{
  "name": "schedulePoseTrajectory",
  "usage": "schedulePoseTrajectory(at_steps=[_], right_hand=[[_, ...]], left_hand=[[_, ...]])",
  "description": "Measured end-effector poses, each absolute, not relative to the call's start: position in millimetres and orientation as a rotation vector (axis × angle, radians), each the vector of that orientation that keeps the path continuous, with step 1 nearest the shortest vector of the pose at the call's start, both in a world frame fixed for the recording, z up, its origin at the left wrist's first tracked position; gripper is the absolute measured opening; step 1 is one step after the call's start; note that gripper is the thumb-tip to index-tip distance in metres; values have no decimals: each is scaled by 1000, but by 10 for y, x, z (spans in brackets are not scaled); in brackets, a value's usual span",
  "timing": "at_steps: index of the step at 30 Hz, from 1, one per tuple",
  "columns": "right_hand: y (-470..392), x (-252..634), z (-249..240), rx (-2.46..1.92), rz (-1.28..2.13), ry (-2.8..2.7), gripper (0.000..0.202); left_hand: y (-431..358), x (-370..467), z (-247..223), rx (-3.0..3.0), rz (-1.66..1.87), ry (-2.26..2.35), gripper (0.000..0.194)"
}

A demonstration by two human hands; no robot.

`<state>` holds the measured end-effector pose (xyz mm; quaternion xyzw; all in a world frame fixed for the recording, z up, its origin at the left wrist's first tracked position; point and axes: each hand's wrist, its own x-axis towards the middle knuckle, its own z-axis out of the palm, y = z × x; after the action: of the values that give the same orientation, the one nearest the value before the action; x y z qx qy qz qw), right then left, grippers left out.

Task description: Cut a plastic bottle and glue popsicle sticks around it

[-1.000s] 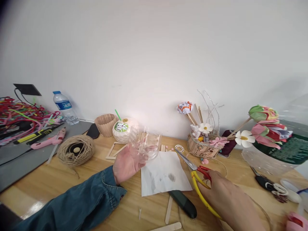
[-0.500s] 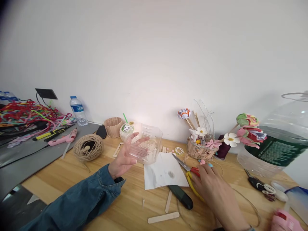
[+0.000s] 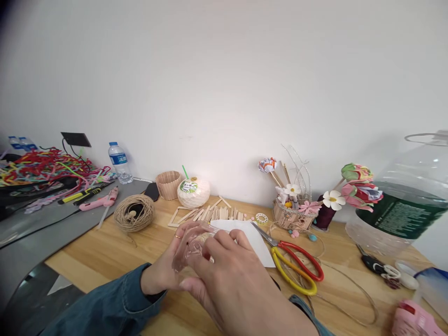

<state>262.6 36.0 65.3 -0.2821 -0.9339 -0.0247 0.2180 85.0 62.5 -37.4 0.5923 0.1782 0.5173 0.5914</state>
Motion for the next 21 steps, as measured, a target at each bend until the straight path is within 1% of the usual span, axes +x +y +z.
schedulePoseTrajectory(at_steps=[4, 7, 11, 15, 18, 20, 21], right_hand=[[335, 2633, 565, -795, 101, -2641, 22], [305, 2679, 579, -744, 114, -2594, 23], [286, 2848, 660, -699, 134, -2367, 17], [335, 3023, 658, -860, 183, -2083, 14], [308, 2881, 443, -942, 338, -2186, 20], [239, 2649, 233, -953, 471, -2354, 24], [204, 2524, 135, -886, 522, -2482, 24]], left_hand=[[593, 791, -413, 1360, 1228, 457, 80], [589, 745, -459, 1354, 1254, 518, 81], [613, 620, -457, 1307, 1321, 581, 81], [684, 327, -323, 1178, 1529, 824, 82], [715, 96, -144, 1115, 1681, 1027, 76], [710, 4, -17, 1094, 1752, 1053, 73], [701, -21, 40, 1089, 1772, 1054, 72]])
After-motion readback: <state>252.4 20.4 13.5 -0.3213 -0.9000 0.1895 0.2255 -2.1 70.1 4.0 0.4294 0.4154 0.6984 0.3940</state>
